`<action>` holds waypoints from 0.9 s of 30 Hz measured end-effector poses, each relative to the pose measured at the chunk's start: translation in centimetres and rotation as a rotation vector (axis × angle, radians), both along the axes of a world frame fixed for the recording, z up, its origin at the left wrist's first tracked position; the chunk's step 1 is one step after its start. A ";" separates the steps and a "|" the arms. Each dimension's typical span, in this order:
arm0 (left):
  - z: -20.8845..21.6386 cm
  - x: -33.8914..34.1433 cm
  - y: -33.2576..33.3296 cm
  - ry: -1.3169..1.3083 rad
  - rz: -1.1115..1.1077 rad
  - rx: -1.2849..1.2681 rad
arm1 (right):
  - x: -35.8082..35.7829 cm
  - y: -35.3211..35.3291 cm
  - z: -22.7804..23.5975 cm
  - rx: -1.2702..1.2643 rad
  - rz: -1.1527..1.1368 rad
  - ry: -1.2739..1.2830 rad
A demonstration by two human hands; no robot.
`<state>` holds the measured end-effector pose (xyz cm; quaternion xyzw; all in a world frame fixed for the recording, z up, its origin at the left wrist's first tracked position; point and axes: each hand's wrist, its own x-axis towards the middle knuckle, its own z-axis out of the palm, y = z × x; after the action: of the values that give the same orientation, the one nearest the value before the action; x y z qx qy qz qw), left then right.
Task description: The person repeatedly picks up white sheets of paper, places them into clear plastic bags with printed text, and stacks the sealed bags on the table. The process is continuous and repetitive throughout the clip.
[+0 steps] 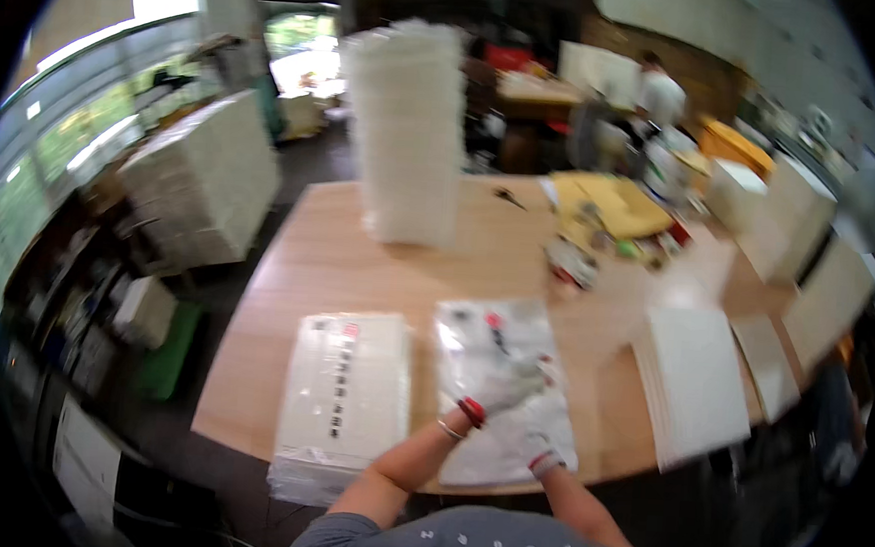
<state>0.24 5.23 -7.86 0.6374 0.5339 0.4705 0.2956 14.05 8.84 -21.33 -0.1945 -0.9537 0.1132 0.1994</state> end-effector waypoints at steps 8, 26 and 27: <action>5.2 2.4 -5.4 0.600 0.419 0.255 | 18.2 -0.7 10.8 -0.120 -0.270 0.223; -0.4 19.3 -3.3 -1.323 -0.475 -0.786 | 26.9 0.3 17.4 0.412 -0.287 -0.026; -1.3 19.3 -3.0 -1.521 -0.517 -0.872 | 25.3 -2.2 19.4 0.075 -0.156 -0.107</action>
<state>19.58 2.24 -9.17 0.0870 0.1663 0.4394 0.8785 39.32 6.61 -1.91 -0.2663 -0.9485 0.0508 0.1636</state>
